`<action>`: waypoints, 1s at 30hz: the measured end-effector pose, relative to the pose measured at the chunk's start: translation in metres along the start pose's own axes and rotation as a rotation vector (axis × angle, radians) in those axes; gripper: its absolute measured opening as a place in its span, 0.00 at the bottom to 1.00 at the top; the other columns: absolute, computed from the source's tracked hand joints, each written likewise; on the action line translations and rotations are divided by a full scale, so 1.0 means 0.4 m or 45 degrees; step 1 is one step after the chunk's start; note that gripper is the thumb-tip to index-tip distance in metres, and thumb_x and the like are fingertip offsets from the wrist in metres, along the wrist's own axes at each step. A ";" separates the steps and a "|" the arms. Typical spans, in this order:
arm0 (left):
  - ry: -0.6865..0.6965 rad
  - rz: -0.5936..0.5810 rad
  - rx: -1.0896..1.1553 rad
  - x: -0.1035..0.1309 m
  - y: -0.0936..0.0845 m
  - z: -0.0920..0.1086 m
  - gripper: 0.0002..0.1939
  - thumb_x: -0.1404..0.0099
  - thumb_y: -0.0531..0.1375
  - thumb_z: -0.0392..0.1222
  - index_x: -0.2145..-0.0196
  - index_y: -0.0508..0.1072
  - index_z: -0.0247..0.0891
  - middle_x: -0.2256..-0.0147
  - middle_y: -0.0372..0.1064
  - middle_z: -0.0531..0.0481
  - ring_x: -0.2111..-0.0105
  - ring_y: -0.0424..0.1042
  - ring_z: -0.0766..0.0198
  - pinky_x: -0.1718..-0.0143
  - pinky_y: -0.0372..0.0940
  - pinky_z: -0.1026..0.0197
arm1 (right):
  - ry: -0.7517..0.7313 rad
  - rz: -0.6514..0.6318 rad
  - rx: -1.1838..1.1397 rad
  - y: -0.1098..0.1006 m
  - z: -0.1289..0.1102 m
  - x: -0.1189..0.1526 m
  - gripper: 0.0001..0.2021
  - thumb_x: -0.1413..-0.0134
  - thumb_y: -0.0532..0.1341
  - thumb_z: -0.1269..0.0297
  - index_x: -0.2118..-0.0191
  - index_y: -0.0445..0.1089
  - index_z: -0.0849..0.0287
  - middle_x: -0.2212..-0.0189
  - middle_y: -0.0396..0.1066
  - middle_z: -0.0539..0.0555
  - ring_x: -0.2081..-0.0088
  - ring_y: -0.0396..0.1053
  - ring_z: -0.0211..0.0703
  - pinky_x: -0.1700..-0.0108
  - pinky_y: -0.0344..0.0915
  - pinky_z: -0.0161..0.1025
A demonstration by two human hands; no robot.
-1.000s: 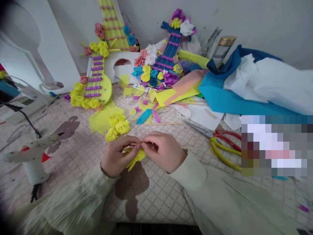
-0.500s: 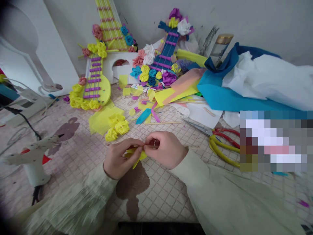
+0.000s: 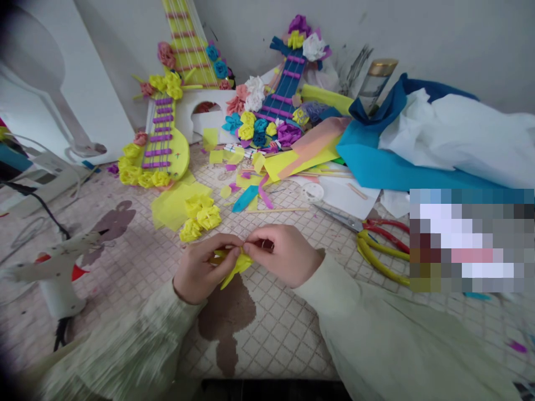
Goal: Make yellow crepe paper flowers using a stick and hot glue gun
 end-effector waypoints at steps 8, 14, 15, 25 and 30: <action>-0.101 -0.028 0.085 0.003 0.006 -0.021 0.05 0.42 0.56 0.34 0.67 0.71 0.35 0.72 0.72 0.51 0.74 0.71 0.69 0.69 0.68 0.68 | -0.024 -0.019 0.040 0.003 -0.001 0.000 0.11 0.46 0.54 0.62 0.71 0.71 0.60 0.75 0.70 0.50 0.73 0.64 0.36 0.72 0.59 0.34; -0.132 -0.022 0.157 0.001 0.004 -0.028 0.04 0.43 0.58 0.35 0.68 0.71 0.35 0.72 0.72 0.50 0.72 0.71 0.69 0.70 0.68 0.68 | -0.112 0.074 0.110 -0.014 -0.023 0.003 0.10 0.46 0.54 0.66 0.72 0.71 0.60 0.74 0.71 0.50 0.72 0.65 0.35 0.71 0.60 0.34; -0.139 -0.013 0.163 0.000 0.002 -0.029 0.04 0.43 0.58 0.35 0.68 0.71 0.35 0.72 0.72 0.50 0.72 0.71 0.69 0.70 0.67 0.68 | -0.127 0.087 0.107 -0.016 -0.027 0.004 0.10 0.46 0.54 0.66 0.71 0.71 0.59 0.74 0.71 0.50 0.73 0.65 0.35 0.71 0.60 0.33; -0.013 0.023 0.066 0.002 -0.006 0.003 0.07 0.44 0.58 0.34 0.65 0.70 0.34 0.69 0.72 0.49 0.71 0.72 0.68 0.69 0.68 0.67 | -0.087 0.195 0.026 -0.031 -0.032 0.007 0.04 0.54 0.58 0.70 0.74 0.70 0.60 0.76 0.69 0.49 0.75 0.64 0.33 0.74 0.61 0.32; 0.077 0.044 -0.031 0.007 -0.009 0.028 0.08 0.44 0.59 0.33 0.64 0.70 0.34 0.69 0.72 0.49 0.70 0.72 0.67 0.67 0.67 0.65 | -0.014 0.188 -0.007 -0.025 -0.014 0.009 0.03 0.56 0.58 0.70 0.74 0.69 0.59 0.76 0.69 0.49 0.75 0.65 0.34 0.72 0.62 0.33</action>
Point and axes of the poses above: each hand's wrist, its own x-axis away from the middle knuckle, its own y-axis out of the palm, z = x × y, the point moved 10 cm from there along -x, towards the middle knuckle
